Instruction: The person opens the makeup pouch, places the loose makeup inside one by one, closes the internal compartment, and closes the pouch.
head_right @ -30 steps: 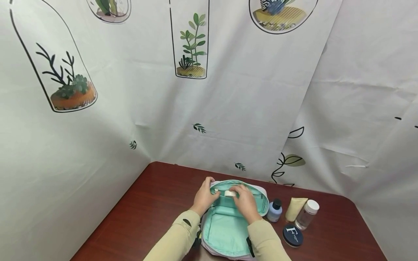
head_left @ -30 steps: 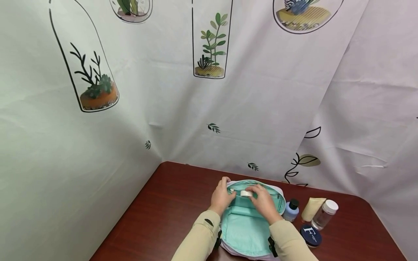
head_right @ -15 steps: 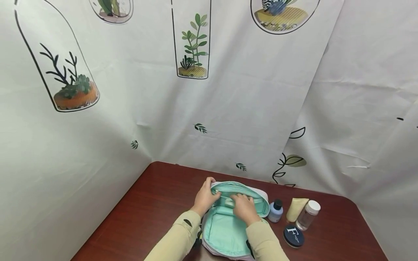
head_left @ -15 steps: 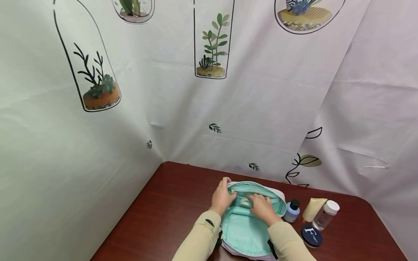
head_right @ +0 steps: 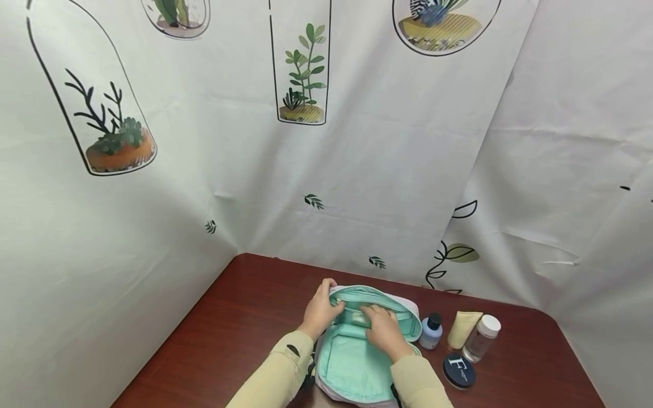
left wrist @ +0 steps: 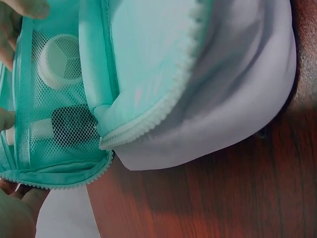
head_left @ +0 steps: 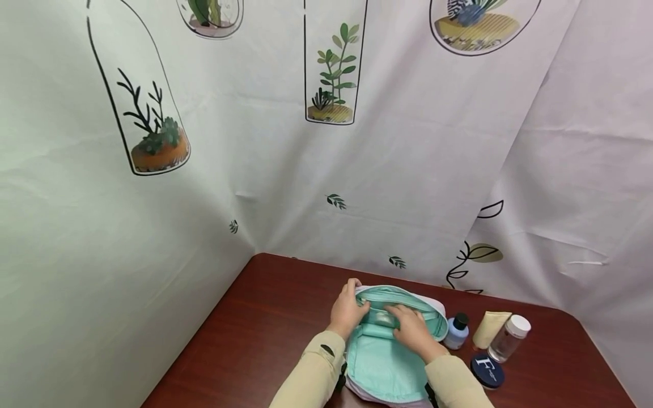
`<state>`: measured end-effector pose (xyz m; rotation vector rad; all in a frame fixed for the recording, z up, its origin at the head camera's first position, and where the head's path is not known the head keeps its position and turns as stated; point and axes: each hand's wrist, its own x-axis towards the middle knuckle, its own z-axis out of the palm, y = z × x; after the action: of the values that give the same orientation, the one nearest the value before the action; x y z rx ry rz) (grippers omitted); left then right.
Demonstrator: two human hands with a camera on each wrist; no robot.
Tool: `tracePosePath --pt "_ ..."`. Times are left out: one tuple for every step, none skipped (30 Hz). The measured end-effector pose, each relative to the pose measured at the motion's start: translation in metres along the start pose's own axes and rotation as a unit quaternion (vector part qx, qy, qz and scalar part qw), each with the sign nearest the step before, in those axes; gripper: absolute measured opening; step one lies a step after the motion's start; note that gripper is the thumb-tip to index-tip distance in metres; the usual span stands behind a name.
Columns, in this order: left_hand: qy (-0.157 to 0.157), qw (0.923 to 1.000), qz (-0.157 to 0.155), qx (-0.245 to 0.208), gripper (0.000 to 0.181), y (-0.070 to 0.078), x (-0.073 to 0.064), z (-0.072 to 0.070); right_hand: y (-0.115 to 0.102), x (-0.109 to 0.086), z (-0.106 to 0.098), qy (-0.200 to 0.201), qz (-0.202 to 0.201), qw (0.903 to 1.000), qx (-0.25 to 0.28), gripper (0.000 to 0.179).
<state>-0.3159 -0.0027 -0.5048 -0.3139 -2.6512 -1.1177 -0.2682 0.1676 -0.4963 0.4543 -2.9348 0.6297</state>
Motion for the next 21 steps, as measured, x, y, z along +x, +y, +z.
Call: tracePosePath --pt "0.0 1.0 -0.001 0.0 0.042 0.0 0.0 0.0 0.002 -0.002 -0.001 0.004 -0.005 0.9998 0.016 0.047" --pt "0.001 1.0 -0.001 0.0 0.042 0.0 0.0 0.0 0.003 -0.004 -0.002 0.008 -0.01 0.9995 0.03 0.047" --pt "0.001 1.0 -0.002 0.001 0.042 0.0 -0.001 0.0 0.005 -0.006 -0.004 0.012 -0.013 0.999 0.042 0.047" --pt "0.002 1.0 0.001 0.001 0.041 -0.001 -0.001 0.0 0.006 -0.009 -0.006 0.016 -0.015 0.9984 0.053 0.046" --pt "0.0 1.0 0.002 0.003 0.04 -0.002 -0.002 0.0 0.008 -0.012 -0.008 0.019 -0.015 0.9978 0.062 0.045" --pt "-0.002 1.0 0.004 0.005 0.04 -0.003 -0.002 0.001 0.01 -0.015 -0.011 0.024 -0.013 0.9972 0.07 0.045" --pt "-0.005 1.0 0.005 0.005 0.039 -0.004 -0.003 0.001 0.012 -0.019 -0.013 0.029 -0.012 0.9967 0.075 0.044" --pt "-0.008 0.9999 0.005 0.005 0.038 -0.006 -0.005 0.001 0.014 -0.023 -0.016 0.033 -0.01 0.9963 0.079 0.043" --pt "-0.012 0.9999 0.006 0.008 0.038 -0.007 -0.005 0.001 0.017 -0.027 -0.018 0.039 -0.007 0.9957 0.083 0.042" --pt "-0.014 0.9998 0.007 0.008 0.038 -0.008 -0.006 0.002 0.021 -0.031 -0.021 0.043 -0.001 0.9948 0.092 0.04" --pt "-0.019 0.9998 0.007 0.008 0.038 -0.008 -0.006 0.003 0.025 -0.036 -0.023 0.046 0.008 0.9941 0.098 0.038" --pt "-0.021 0.9997 0.007 0.006 0.039 -0.009 -0.007 0.003 0.029 -0.041 -0.026 0.05 0.019 0.9937 0.098 0.036" --pt "-0.022 0.9997 0.007 0.005 0.04 -0.009 -0.006 0.003 0.034 -0.046 -0.029 0.053 0.029 0.9933 0.099 0.034" --pt "-0.021 0.9997 0.007 0.005 0.041 -0.009 -0.006 0.003 0.04 -0.05 -0.031 0.055 0.039 0.993 0.096 0.032" --pt "-0.02 0.9998 0.006 0.004 0.041 -0.009 -0.006 0.002 0.045 -0.055 -0.034 0.056 0.051 0.9929 0.091 0.03" --pt "-0.019 0.9998 0.005 0.002 0.042 -0.009 -0.005 0.002 0.051 -0.06 -0.037 0.058 0.063 0.993 0.081 0.028" --pt "-0.018 0.9998 0.001 0.002 0.043 -0.009 -0.005 0.002 0.057 -0.065 -0.039 0.064 0.074 0.9931 0.065 0.026" --pt "-0.017 0.9998 -0.002 0.003 0.044 -0.009 -0.005 0.002 0.063 -0.069 -0.04 0.07 0.085 0.9927 0.048 0.026" --pt "-0.017 0.9998 -0.004 0.005 0.045 -0.009 -0.004 0.002 0.07 -0.074 -0.041 0.074 0.098 0.9919 0.031 0.025" --pt "-0.018 0.9998 -0.007 0.006 0.046 -0.009 -0.004 0.003 0.075 -0.079 -0.043 0.074 0.118 0.9902 0.013 0.025" --pt "-0.019 0.9998 -0.008 0.007 0.046 -0.01 -0.004 0.003 0.081 -0.083 -0.044 0.071 0.143 0.9872 -0.005 0.026"
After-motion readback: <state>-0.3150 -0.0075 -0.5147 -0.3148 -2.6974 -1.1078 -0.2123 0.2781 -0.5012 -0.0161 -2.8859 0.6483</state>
